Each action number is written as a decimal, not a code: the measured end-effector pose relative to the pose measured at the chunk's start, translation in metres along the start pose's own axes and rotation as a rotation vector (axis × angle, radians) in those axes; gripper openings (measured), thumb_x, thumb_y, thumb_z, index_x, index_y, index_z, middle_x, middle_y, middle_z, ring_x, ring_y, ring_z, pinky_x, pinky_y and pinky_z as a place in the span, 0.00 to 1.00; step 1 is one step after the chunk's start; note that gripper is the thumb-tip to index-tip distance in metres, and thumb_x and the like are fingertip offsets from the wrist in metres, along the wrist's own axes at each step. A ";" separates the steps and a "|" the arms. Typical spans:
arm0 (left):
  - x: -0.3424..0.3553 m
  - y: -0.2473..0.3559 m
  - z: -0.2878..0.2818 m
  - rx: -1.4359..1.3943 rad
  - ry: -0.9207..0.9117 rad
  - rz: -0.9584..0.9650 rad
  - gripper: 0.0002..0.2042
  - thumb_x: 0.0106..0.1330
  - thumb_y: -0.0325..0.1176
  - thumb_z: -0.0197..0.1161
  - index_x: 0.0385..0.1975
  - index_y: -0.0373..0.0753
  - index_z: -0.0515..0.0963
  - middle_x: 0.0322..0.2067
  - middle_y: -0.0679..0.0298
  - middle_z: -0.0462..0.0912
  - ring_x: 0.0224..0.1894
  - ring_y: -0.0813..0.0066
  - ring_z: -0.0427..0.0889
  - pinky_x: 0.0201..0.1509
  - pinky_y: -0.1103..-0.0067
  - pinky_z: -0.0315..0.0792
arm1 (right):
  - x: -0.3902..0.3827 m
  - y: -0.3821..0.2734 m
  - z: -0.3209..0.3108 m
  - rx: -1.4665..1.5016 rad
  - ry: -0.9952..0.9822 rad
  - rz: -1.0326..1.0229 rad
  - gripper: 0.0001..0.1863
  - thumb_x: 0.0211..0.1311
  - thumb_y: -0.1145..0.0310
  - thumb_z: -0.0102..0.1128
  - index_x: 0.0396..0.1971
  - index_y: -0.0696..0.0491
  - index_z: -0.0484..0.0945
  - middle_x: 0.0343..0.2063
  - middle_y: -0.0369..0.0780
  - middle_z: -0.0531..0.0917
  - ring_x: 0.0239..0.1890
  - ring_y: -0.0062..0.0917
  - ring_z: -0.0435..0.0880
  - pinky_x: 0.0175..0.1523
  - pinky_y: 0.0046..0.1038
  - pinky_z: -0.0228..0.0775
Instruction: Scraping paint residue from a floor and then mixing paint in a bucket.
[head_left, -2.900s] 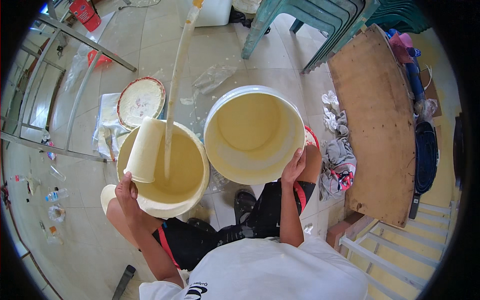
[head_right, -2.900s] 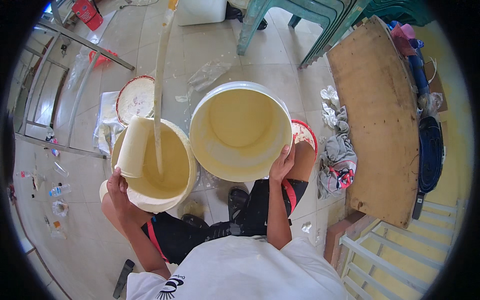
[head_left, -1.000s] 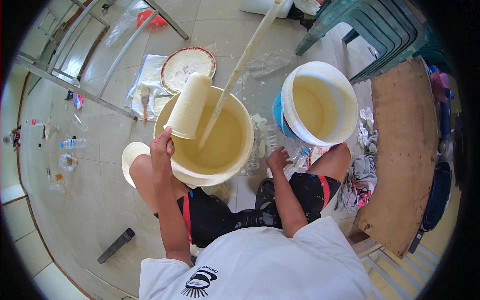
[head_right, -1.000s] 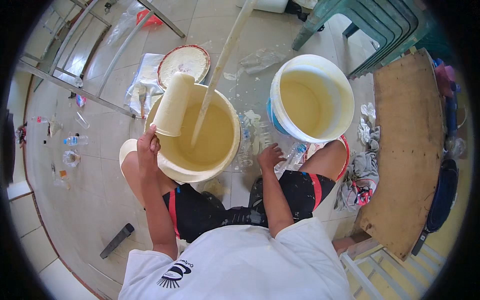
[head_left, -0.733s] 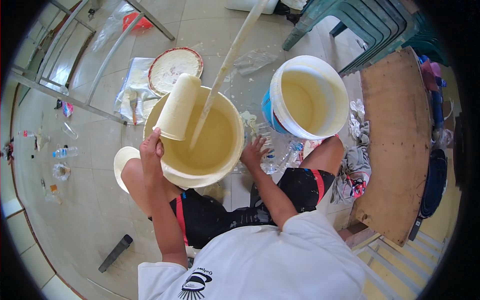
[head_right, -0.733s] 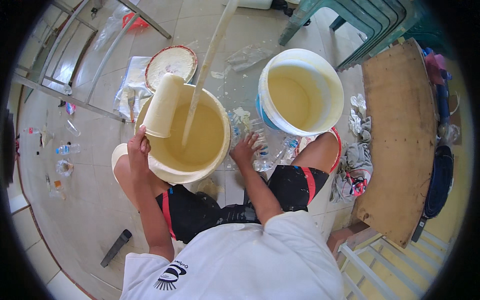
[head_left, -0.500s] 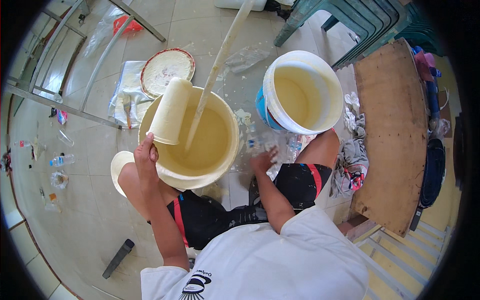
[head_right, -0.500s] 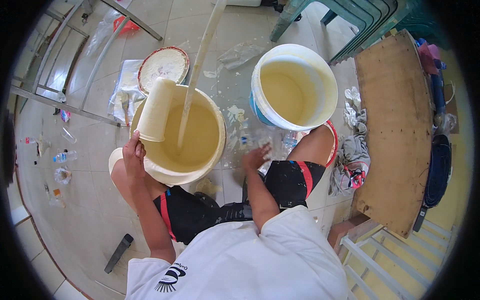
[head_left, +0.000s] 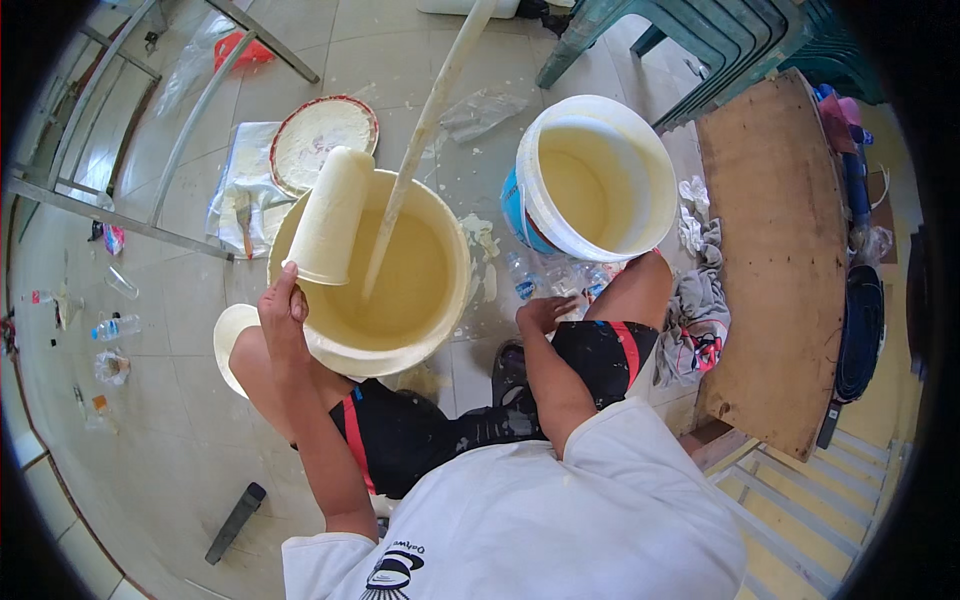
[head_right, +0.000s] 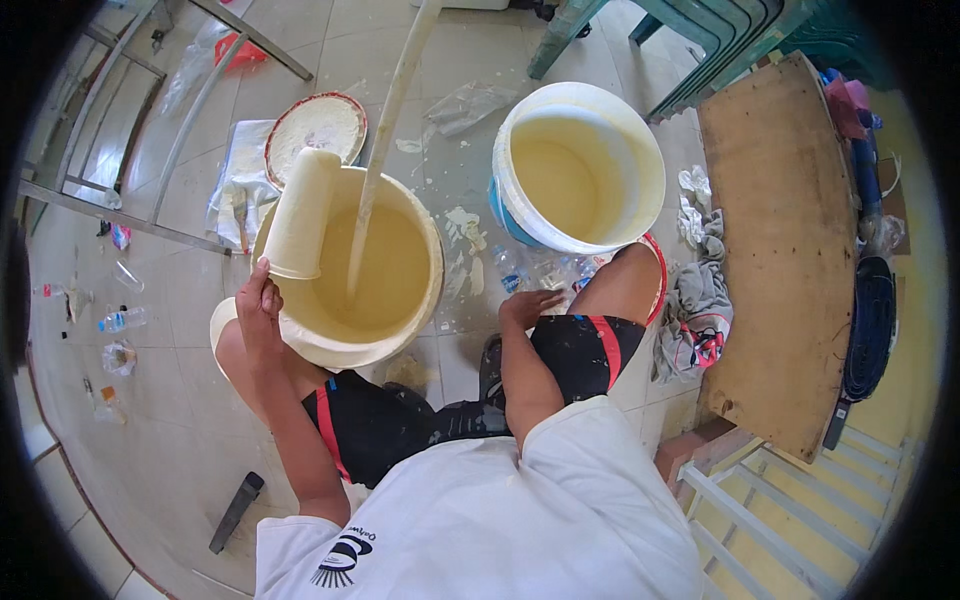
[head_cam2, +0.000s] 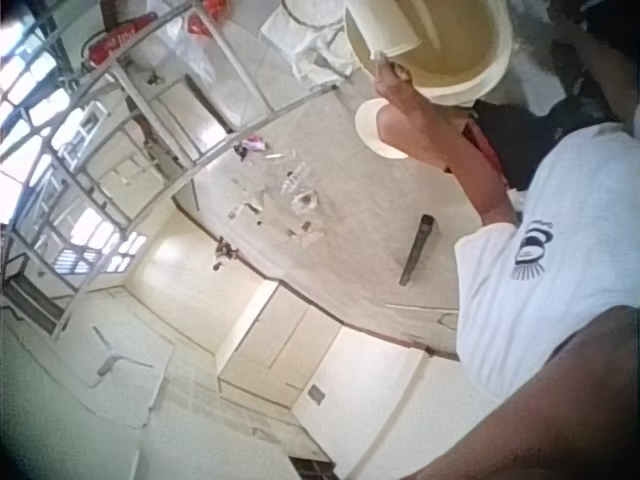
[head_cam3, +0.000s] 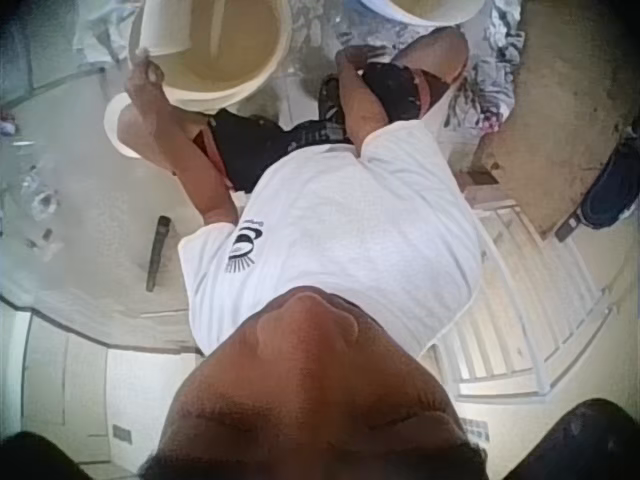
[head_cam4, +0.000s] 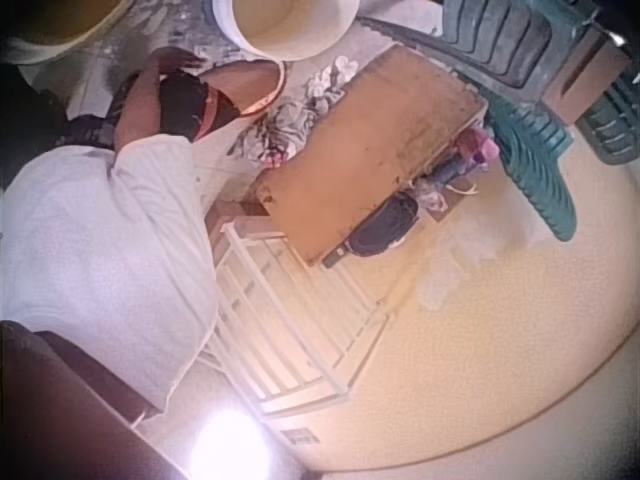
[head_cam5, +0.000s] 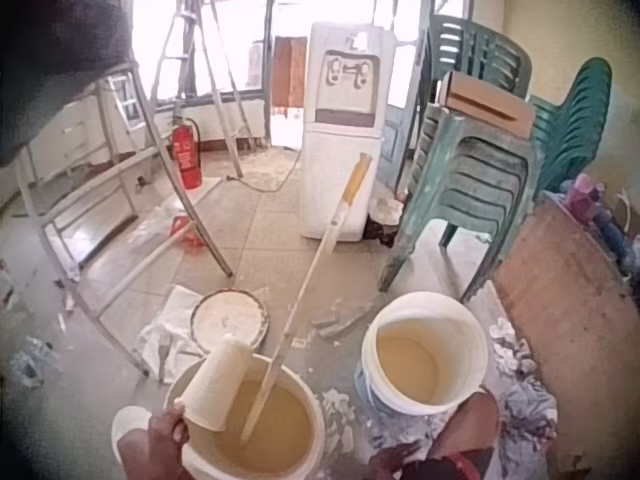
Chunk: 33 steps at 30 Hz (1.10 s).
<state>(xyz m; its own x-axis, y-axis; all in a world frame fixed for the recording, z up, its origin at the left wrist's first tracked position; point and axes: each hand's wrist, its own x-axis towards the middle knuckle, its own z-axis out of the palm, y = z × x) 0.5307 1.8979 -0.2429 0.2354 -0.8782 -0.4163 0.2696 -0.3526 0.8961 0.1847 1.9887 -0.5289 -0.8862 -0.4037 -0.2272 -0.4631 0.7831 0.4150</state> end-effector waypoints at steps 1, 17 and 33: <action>0.003 -0.001 0.000 -0.004 -0.007 -0.001 0.14 0.61 0.38 0.57 0.14 0.46 0.66 0.09 0.77 0.58 0.12 0.91 0.53 0.16 0.88 0.46 | 0.001 -0.002 0.001 0.135 -0.030 0.133 0.27 0.60 0.64 0.41 0.60 0.55 0.55 0.65 0.47 0.43 0.67 0.39 0.41 0.63 0.53 0.39; 0.012 -0.013 0.004 0.030 0.040 -0.084 0.17 0.64 0.41 0.51 0.13 0.47 0.61 0.09 0.77 0.54 0.11 0.88 0.51 0.15 0.87 0.45 | -0.132 0.004 -0.215 1.421 0.387 -0.977 0.11 0.50 0.77 0.48 0.37 0.58 0.68 0.39 0.48 0.70 0.46 0.42 0.68 0.52 0.37 0.58; 0.015 -0.015 0.004 0.042 0.028 -0.094 0.16 0.66 0.43 0.48 0.15 0.47 0.61 0.12 0.76 0.56 0.12 0.89 0.53 0.15 0.87 0.46 | -0.086 0.014 -0.061 1.648 -0.273 -0.289 0.11 0.55 0.72 0.50 0.38 0.59 0.70 0.33 0.41 0.75 0.37 0.27 0.74 0.44 0.27 0.65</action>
<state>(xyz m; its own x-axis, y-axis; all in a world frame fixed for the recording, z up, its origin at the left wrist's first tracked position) 0.5260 1.8887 -0.2614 0.2375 -0.8312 -0.5026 0.2523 -0.4469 0.8583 0.2541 2.0057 -0.4493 -0.6720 -0.6615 -0.3330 0.0607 0.3990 -0.9150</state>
